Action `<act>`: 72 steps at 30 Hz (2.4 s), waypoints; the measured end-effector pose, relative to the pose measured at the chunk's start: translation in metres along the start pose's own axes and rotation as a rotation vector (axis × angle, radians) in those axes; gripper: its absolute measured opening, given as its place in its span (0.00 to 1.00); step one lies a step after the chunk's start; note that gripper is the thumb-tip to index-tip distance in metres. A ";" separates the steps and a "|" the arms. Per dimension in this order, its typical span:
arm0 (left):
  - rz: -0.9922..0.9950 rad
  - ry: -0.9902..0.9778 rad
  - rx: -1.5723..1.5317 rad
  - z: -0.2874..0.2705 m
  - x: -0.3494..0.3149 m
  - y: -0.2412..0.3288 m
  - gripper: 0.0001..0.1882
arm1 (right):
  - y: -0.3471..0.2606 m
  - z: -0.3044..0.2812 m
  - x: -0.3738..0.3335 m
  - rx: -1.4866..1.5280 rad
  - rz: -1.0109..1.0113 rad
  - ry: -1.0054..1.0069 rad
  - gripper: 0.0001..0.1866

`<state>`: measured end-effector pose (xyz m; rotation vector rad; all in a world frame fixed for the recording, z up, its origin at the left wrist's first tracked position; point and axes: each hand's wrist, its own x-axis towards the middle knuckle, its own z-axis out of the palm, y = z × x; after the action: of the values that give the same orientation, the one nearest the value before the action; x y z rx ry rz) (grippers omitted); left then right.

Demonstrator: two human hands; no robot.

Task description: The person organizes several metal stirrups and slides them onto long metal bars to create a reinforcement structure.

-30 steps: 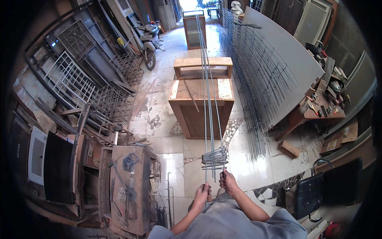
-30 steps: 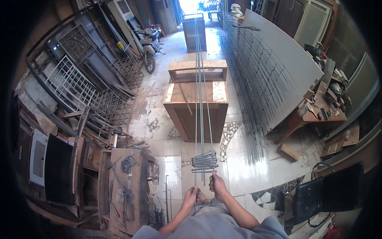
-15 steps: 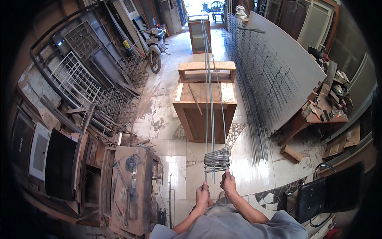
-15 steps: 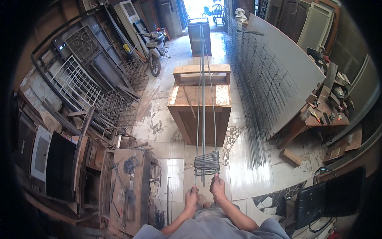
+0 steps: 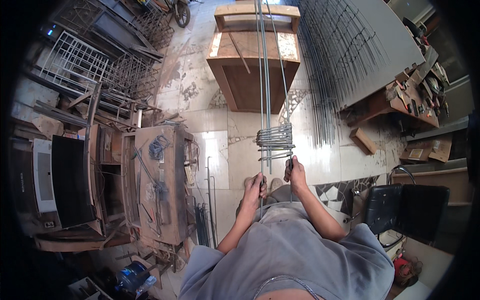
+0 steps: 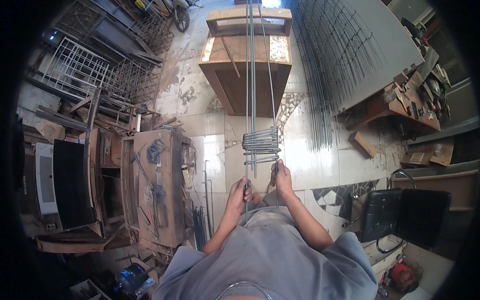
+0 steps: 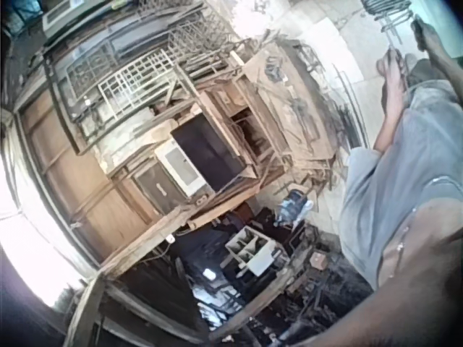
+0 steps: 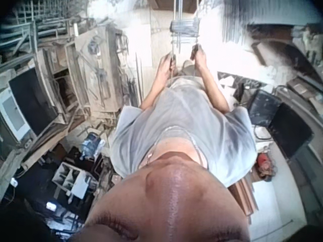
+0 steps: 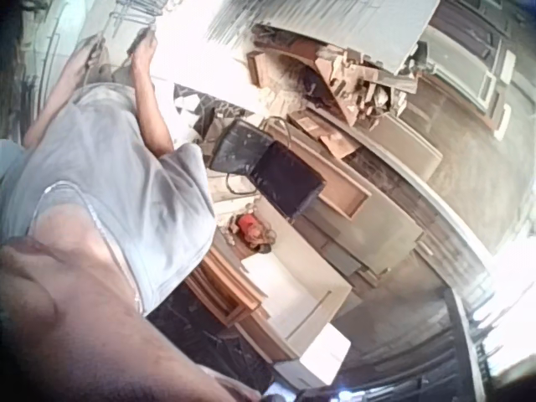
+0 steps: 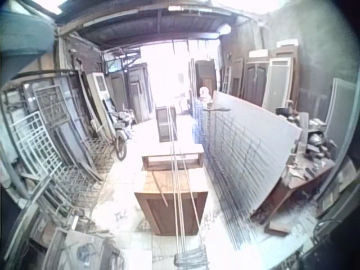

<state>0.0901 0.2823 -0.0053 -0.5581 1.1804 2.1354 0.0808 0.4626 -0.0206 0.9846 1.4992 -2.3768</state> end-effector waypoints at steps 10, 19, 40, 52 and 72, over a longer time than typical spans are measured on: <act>0.073 0.042 0.023 0.002 -0.009 -0.020 0.18 | -0.018 -0.039 -0.016 -0.187 0.097 -0.195 0.25; 0.404 0.464 0.433 0.040 -0.031 -0.033 0.20 | -0.044 -0.102 0.010 -0.357 0.170 -0.564 0.24; 0.869 0.409 0.685 0.329 0.144 0.031 0.16 | -0.160 -0.446 0.096 0.142 -0.019 0.365 0.21; 1.051 0.573 0.607 0.378 0.355 0.203 0.17 | -0.285 -0.348 0.297 0.015 0.099 0.233 0.17; 0.969 0.728 1.059 0.422 0.627 0.548 0.09 | -0.658 -0.222 0.724 -0.158 -0.049 0.083 0.10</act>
<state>-0.7658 0.6242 0.1437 -0.2409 3.1643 1.4828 -0.6812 1.1143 -0.0317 1.0314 1.7291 -2.2329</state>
